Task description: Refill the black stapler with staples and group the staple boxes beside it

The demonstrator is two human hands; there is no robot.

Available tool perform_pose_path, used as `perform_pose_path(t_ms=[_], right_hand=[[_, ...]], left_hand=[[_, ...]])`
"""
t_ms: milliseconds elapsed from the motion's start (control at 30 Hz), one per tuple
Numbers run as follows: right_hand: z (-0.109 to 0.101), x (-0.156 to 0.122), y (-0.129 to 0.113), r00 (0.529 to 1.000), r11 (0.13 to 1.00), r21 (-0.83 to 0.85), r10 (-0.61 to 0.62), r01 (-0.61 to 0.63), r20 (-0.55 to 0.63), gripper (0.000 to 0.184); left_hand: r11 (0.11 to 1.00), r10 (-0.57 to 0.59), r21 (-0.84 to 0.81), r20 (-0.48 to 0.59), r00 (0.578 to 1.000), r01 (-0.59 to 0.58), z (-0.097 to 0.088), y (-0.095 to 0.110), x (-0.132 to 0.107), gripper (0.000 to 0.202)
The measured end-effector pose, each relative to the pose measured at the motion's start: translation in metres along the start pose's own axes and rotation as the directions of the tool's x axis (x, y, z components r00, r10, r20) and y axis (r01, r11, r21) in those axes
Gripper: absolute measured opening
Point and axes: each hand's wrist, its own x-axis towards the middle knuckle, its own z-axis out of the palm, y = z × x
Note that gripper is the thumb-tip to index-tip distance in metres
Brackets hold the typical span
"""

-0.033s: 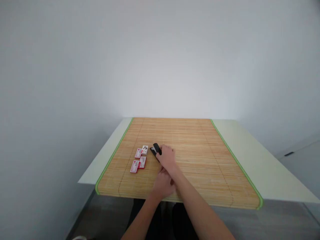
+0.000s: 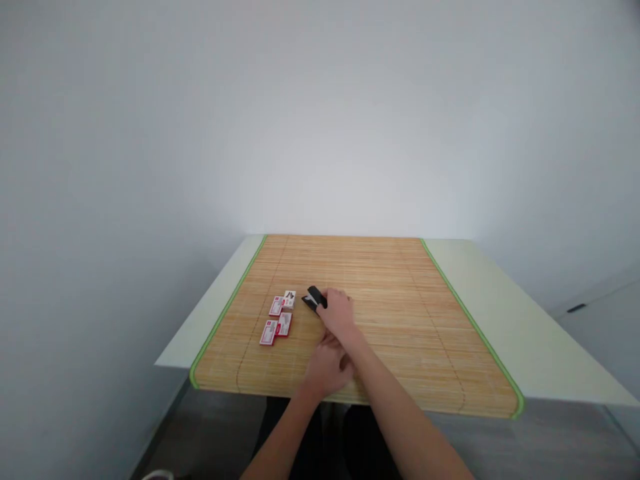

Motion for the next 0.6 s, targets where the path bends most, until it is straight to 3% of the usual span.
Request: perform_pose_path(t_ms=[133, 233, 400, 600], right_hand=[[-0.027, 0.002, 0.039, 0.994, 0.996, 0.0, -0.093, 0.093, 0.058, 0.039], [-0.045, -0.001, 0.062, 0.984, 0.989, -0.001, -0.144, 0.145, 0.104, 0.04], [-0.062, 0.0, 0.089, 0.973, 0.985, -0.012, -0.17, 0.174, 0.156, 0.043], [-0.065, -0.002, 0.098, 0.971, 0.983, -0.028, -0.175, 0.182, 0.163, 0.046]], left_hand=[[0.994, -0.017, -0.112, -0.156, 0.988, 0.0, -0.011, 0.009, 0.002, 0.037], [0.994, -0.101, -0.062, -0.234, 0.967, 0.089, -0.01, 0.012, 0.005, 0.039], [0.943, -0.217, 0.189, -0.281, 0.935, 0.276, 0.004, 0.018, 0.014, 0.06], [0.907, -0.273, 0.247, -0.275, 0.922, 0.342, 0.017, 0.025, 0.024, 0.073]])
